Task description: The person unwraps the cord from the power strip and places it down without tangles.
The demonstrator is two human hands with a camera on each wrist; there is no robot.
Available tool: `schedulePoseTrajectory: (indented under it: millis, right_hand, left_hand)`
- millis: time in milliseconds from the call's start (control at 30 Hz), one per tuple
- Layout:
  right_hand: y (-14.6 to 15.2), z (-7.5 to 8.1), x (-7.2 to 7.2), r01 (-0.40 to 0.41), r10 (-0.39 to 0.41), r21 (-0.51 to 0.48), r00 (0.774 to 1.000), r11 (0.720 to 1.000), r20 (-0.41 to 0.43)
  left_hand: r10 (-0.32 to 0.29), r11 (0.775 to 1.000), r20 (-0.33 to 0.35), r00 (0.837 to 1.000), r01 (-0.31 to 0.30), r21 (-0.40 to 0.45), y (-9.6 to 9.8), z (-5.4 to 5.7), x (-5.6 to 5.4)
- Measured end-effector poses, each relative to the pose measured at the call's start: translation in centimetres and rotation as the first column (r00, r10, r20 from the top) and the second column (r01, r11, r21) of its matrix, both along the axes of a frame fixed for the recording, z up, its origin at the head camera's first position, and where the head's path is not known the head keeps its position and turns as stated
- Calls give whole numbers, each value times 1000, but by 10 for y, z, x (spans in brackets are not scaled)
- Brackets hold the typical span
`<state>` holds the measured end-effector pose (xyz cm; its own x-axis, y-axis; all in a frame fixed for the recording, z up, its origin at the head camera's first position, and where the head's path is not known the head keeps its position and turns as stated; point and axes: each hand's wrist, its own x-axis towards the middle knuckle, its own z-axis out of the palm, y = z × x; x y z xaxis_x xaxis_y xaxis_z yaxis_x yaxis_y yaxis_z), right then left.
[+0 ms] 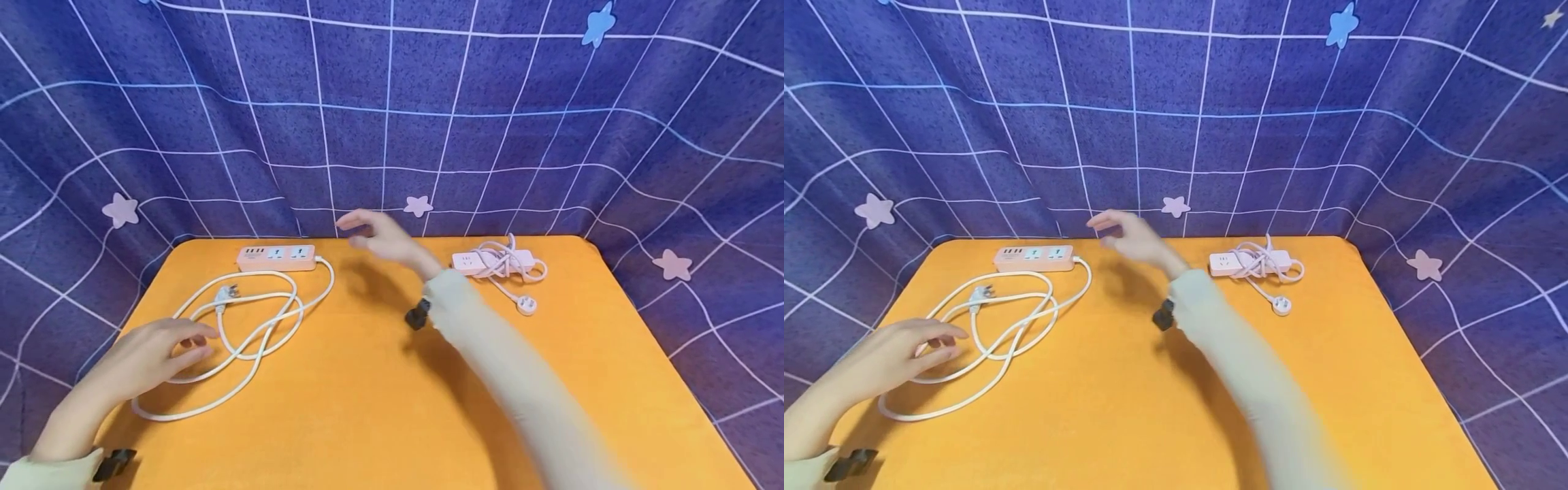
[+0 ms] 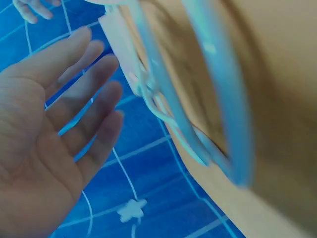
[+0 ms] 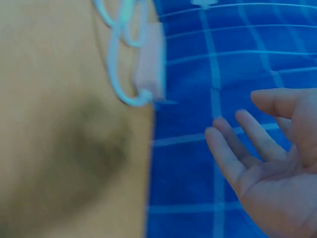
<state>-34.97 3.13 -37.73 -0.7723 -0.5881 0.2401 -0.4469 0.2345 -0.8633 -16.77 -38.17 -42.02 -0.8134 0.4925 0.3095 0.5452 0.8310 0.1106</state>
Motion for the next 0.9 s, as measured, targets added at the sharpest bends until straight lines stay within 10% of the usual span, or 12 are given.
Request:
schedulePoseTrajectory:
  millis: [333, 900]
  right_hand:
    - [134, 49, 33, 94, -100, -87, 993, 992, -64]
    - [263, 20, 63, 433, -444, -115, 891, 894, -93]
  left_hand:
    - [11, 996, -159, 987, 2, 84, 45, 25, -26]
    - [22, 958, -142, 990, 20, 285, 134, 52, -62]
